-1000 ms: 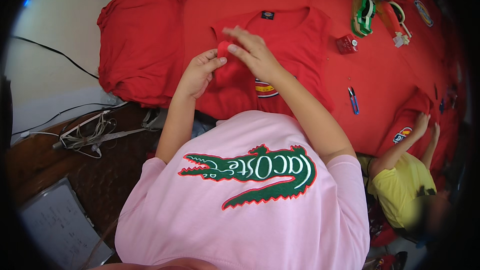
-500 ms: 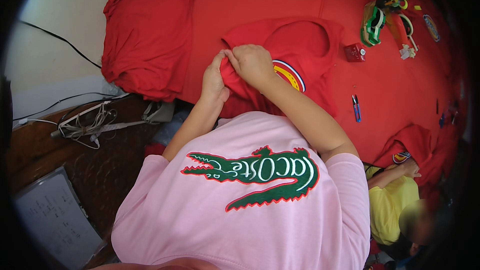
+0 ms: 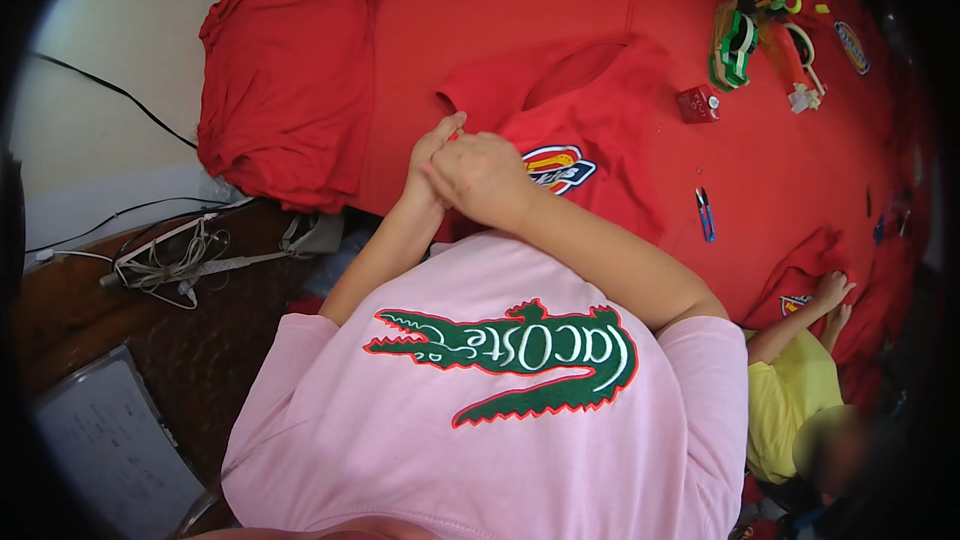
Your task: The person picks up, unfolds, and aligns red t-shirts on a large stack, then uses a pen to write on small white tags attached to the collars.
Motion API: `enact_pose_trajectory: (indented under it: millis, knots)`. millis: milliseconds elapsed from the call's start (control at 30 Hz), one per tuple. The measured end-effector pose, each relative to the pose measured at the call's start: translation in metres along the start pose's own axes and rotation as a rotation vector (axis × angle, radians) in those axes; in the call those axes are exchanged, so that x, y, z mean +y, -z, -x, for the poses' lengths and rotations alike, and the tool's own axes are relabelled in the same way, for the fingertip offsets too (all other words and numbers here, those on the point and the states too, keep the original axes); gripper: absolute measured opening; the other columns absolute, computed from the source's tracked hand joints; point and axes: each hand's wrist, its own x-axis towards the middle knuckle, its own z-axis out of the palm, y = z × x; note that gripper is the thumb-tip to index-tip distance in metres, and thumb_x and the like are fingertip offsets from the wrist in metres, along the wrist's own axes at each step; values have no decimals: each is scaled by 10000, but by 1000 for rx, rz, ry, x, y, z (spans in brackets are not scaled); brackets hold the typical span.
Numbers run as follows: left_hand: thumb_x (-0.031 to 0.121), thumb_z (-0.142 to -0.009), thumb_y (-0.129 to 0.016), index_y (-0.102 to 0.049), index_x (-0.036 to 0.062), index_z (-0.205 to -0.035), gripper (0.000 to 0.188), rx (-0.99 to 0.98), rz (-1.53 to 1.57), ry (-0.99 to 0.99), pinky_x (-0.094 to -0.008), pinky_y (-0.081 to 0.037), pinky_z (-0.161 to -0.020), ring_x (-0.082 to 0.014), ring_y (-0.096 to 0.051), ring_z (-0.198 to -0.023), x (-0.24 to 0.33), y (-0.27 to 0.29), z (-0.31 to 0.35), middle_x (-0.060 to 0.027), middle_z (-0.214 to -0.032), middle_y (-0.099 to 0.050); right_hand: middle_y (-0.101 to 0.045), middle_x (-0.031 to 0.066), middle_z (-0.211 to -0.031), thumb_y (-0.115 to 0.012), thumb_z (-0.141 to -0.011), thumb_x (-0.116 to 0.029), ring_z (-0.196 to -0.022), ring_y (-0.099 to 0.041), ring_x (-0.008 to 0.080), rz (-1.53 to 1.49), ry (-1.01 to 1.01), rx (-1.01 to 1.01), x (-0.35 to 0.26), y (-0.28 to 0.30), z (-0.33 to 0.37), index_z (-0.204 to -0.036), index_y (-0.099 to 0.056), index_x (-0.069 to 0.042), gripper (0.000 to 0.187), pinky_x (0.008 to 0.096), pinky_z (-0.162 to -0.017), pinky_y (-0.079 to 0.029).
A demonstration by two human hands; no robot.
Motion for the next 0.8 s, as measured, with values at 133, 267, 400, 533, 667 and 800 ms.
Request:
enact_pose_trajectory:
  millis: [133,267,400,533,667,800]
  knots:
    - [234,-1002,-645,-697,91,-945,163,10,52,-114,-321,-541,-764,-157,-673,-854,-6,-18,13,-38,-901,-702,-612,116,-664,-662,-952,-218,-647,-626,342,129,-288,59,42,-2,-1,-719,-603,-66,284,464,-580,-496]
    - [289,-1030,-608,-684,51,-1002,252,-59,-83,-4,-324,-541,-759,-145,-655,-847,-9,8,0,-43,-945,-698,-625,121,-742,-763,-859,-197,-715,-647,314,36,164,6,-13,8,-5,-742,-598,-81,233,434,-624,-502]
    - [357,-1039,-602,-689,51,-979,323,-31,149,15,-300,-565,-757,-129,-662,-833,26,-35,46,-41,-919,-703,-641,72,-753,-697,-961,-251,-690,-633,249,159,-318,-65,57,5,-2,-805,-634,-67,250,372,-660,-508]
    - [493,-1046,-569,-688,3,-1032,505,-293,22,-53,-296,-572,-835,-136,-686,-898,32,1,40,-86,-988,-724,-688,-4,-914,-600,-1050,-330,-797,-647,146,-804,-916,51,106,19,6,-960,-659,-53,297,324,-711,-506]
    - [494,-1046,-571,-683,5,-1014,503,-250,24,-45,-295,-571,-836,-138,-683,-892,36,2,43,-91,-983,-720,-683,15,-969,-595,-1054,-317,-882,-648,116,-896,-897,66,76,47,-12,-1014,-657,-48,279,263,-759,-497]
    - [432,-1037,-614,-693,7,-1026,433,-230,33,-44,-288,-565,-841,-132,-682,-912,38,-1,43,-84,-998,-723,-641,-6,-932,-665,-1017,-232,-883,-600,56,-1114,-813,-146,42,42,-16,-1005,-651,-62,171,209,-754,-465]
